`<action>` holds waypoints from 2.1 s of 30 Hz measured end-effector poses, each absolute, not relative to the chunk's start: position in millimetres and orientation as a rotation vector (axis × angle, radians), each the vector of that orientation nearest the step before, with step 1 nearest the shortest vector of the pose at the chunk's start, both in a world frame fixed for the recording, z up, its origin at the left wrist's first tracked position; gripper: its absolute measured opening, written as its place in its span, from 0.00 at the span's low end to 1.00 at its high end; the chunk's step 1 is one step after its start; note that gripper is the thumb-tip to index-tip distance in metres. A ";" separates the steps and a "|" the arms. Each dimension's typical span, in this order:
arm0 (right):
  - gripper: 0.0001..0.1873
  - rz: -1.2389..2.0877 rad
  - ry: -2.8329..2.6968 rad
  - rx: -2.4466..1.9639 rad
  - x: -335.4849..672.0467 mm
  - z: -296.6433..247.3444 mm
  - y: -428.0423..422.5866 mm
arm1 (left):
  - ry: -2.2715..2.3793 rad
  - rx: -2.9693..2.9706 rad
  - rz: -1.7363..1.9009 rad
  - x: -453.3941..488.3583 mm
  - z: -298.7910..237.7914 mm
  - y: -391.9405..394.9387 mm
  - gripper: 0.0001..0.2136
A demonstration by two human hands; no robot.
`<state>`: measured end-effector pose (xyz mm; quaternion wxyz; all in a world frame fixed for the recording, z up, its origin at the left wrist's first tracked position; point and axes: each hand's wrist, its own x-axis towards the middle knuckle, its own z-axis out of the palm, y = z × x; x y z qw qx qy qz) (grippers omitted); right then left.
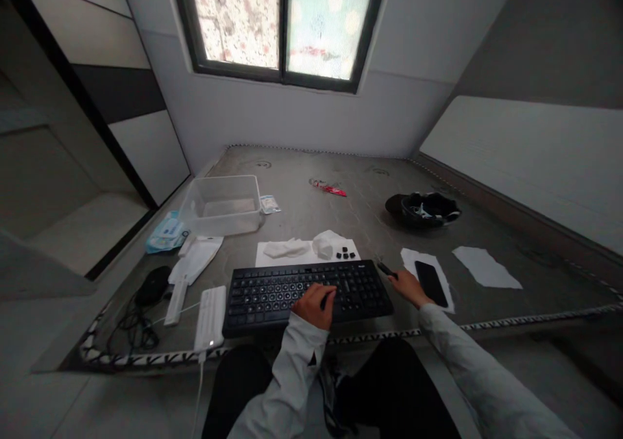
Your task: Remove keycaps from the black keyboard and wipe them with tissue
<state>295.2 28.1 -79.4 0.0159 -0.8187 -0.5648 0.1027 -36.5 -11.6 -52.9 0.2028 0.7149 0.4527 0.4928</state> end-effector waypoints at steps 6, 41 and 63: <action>0.20 0.354 -1.590 -2.608 294.6 -100.6 23.0 | 1.274 2.018 1.375 -34.8 -52.5 -11.4 0.08; 0.26 0.363 -1.040 -2.035 210.9 4.9 -28.2 | 1.769 2.227 1.094 -90.6 0.9 26.9 0.12; 0.23 0.790 -1.162 -1.546 206.6 16.4 -48.4 | 1.960 1.953 0.874 -61.9 55.4 63.1 0.14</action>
